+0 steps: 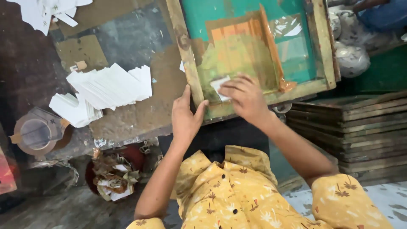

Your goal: Silk screening small white material pieces on a workbench using a screen and squeegee.

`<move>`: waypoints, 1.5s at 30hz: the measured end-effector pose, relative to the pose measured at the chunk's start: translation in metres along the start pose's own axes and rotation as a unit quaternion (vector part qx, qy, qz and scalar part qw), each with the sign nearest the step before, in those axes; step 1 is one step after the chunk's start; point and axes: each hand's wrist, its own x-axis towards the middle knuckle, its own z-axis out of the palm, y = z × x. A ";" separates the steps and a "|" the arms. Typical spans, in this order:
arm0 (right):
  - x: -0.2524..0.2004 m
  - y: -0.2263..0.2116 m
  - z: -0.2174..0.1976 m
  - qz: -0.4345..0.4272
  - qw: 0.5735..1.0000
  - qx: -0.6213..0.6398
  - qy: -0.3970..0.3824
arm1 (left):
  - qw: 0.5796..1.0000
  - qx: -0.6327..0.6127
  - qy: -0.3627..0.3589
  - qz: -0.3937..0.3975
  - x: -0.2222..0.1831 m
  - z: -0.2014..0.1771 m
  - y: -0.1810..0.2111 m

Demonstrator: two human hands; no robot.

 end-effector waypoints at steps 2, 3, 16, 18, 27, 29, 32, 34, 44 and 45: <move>0.015 0.007 0.006 -0.008 1.000 -0.014 -0.011 | 1.000 0.028 -0.004 0.009 0.001 -0.003 0.000; 0.015 0.006 0.009 -0.005 1.000 -0.027 -0.012 | 0.999 0.029 -0.009 0.012 0.001 -0.003 -0.002; -0.022 -0.023 -0.013 -0.051 0.990 -0.024 0.127 | 0.955 -0.292 -0.050 -0.014 -0.009 -0.036 0.054; -0.023 -0.028 -0.037 -0.047 0.982 -0.047 0.178 | 0.960 -0.273 -0.028 0.054 0.000 -0.039 0.046; -0.025 -0.013 -0.087 -0.033 0.917 -0.066 0.391 | 0.973 0.133 0.128 0.140 0.090 0.011 -0.025; -0.019 -0.017 -0.090 -0.030 0.920 -0.065 0.385 | 0.984 0.098 0.094 0.112 0.092 -0.009 -0.040; -0.011 -0.017 -0.100 -0.053 0.916 -0.065 0.393 | 0.973 -0.120 0.194 0.024 0.089 -0.049 -0.048; -0.006 -0.020 -0.105 -0.054 0.907 -0.055 0.414 | 0.968 -0.008 0.248 0.030 0.064 -0.079 -0.034; -0.017 -0.019 -0.095 -0.027 0.916 -0.054 0.396 | 0.967 0.227 -0.010 0.112 -0.001 0.012 0.002; -0.014 -0.022 -0.095 -0.031 0.914 -0.048 0.401 | 0.966 0.212 0.009 0.149 -0.001 0.018 0.002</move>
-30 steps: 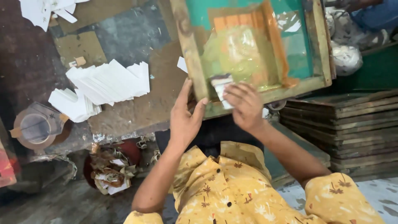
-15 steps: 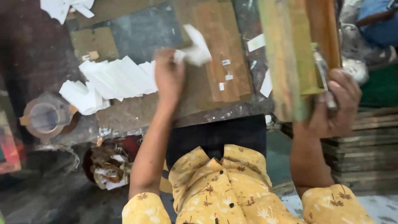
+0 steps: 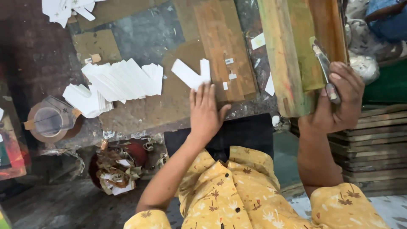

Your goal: Silk screening small white material pieces on a workbench using a screen and squeegee.

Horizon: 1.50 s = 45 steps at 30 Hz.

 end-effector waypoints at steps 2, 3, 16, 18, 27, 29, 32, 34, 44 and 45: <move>0.008 -0.005 0.002 -0.003 1.000 0.002 0.008 | 0.999 -0.014 0.029 0.037 0.011 0.015 -0.007; 0.011 -0.010 0.002 -0.003 1.000 -0.021 0.004 | 0.997 -0.013 0.046 0.055 0.016 0.022 -0.017; 0.000 0.000 -0.006 0.009 0.999 -0.025 -0.021 | 0.966 -0.015 0.254 0.037 0.040 -0.034 -0.042; 0.002 0.001 -0.005 -0.001 1.000 -0.022 -0.016 | 0.982 -0.021 0.183 0.051 0.027 0.009 -0.035; 0.009 -0.005 -0.006 -0.013 0.999 -0.044 -0.014 | 0.993 0.024 -0.043 0.107 0.040 0.007 -0.006; 0.009 -0.005 -0.006 -0.011 0.999 -0.034 -0.016 | 0.990 0.045 -0.073 0.109 0.050 0.015 -0.008; 0.013 -0.012 -0.006 0.008 0.999 -0.041 -0.027 | 0.988 0.050 -0.071 0.131 0.055 0.023 0.001; 0.014 -0.013 -0.005 0.024 0.999 -0.034 -0.032 | 0.983 0.049 -0.108 0.142 0.049 0.018 0.013; -0.016 -0.008 0.006 0.038 0.999 -0.012 -0.030 | 0.960 -0.259 -0.102 0.008 0.031 -0.083 0.022; -0.019 -0.009 0.012 0.031 0.994 -0.001 -0.105 | 0.918 -0.390 -0.072 0.016 0.029 -0.092 0.022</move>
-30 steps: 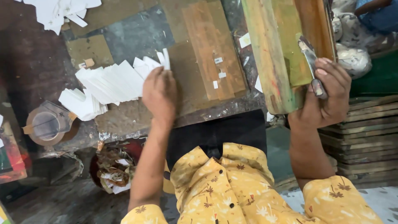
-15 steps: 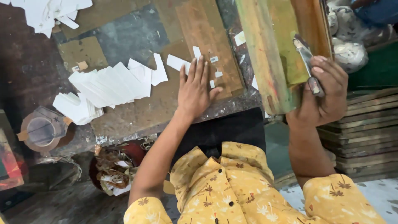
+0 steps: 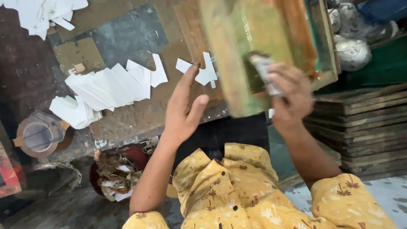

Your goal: Silk screening small white material pieces on a workbench using a screen and squeegee.

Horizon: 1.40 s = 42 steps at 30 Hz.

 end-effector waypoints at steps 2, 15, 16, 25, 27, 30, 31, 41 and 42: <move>-0.010 0.001 0.013 -0.012 0.997 0.009 -0.075 | 0.990 -0.135 0.024 0.030 -0.004 0.000 0.001; -0.021 0.032 0.084 -0.014 0.943 0.013 -0.332 | 0.966 0.167 0.142 -0.135 -0.023 0.038 -0.092; -0.019 0.037 0.093 -0.013 0.944 -0.001 -0.330 | 0.967 0.158 0.142 -0.140 -0.024 0.037 -0.092; -0.070 0.000 0.069 0.020 0.964 0.038 -0.261 | 0.965 0.161 0.168 -0.118 -0.027 0.051 -0.089; -0.054 -0.002 0.057 -0.001 0.970 0.036 -0.239 | 0.980 0.057 0.149 -0.118 -0.022 0.036 -0.049; -0.031 0.001 0.037 -0.056 0.983 0.023 -0.175 | 0.986 -0.091 0.110 -0.082 -0.016 0.013 -0.008; -0.023 0.003 0.030 -0.081 0.988 0.008 -0.131 | 0.986 -0.136 0.083 -0.046 -0.014 0.006 0.002; 0.011 0.003 -0.014 -0.028 0.998 -0.008 0.064 | 0.941 0.322 0.092 -0.041 0.066 -0.003 -0.127; 0.011 0.004 -0.016 -0.025 0.998 -0.012 0.065 | 0.941 0.296 0.160 -0.034 0.068 -0.012 -0.129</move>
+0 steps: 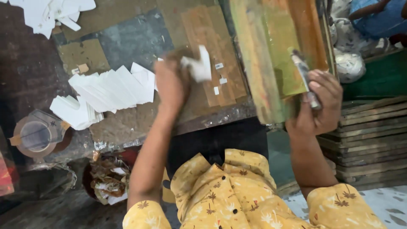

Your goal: Silk screening small white material pieces on a workbench using a screen and squeegee.

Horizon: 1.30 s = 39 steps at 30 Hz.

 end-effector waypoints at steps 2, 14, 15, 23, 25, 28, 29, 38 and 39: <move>-0.001 0.001 -0.002 0.005 1.000 -0.002 -0.001 | 0.997 -0.025 0.065 -0.020 0.006 -0.015 -0.010; 0.001 -0.001 0.000 0.016 1.000 0.024 0.006 | 0.988 0.088 -0.126 0.018 -0.092 0.003 0.066; 0.000 -0.001 0.000 0.019 1.000 0.023 0.005 | 0.988 0.077 -0.123 0.049 -0.094 0.008 0.070; 0.005 -0.001 -0.002 0.029 0.999 0.018 0.003 | 0.970 0.120 -0.135 0.164 -0.051 0.029 0.055; 0.005 0.001 -0.001 0.025 1.000 0.016 0.005 | 0.964 0.122 -0.149 0.182 -0.050 0.034 0.060; 0.004 -0.004 -0.002 0.034 0.999 0.015 0.000 | 0.957 0.122 -0.166 0.202 -0.064 0.024 0.073; 0.005 -0.004 -0.001 0.033 0.999 0.014 0.002 | 0.957 0.122 -0.165 0.204 -0.066 0.019 0.075; -0.021 -0.003 0.022 0.028 0.996 0.040 -0.076 | 0.951 -0.251 -0.163 0.081 -0.070 -0.076 0.098; -0.036 0.004 0.029 0.027 0.989 0.034 -0.139 | 0.925 -0.348 -0.151 0.025 -0.072 -0.075 0.097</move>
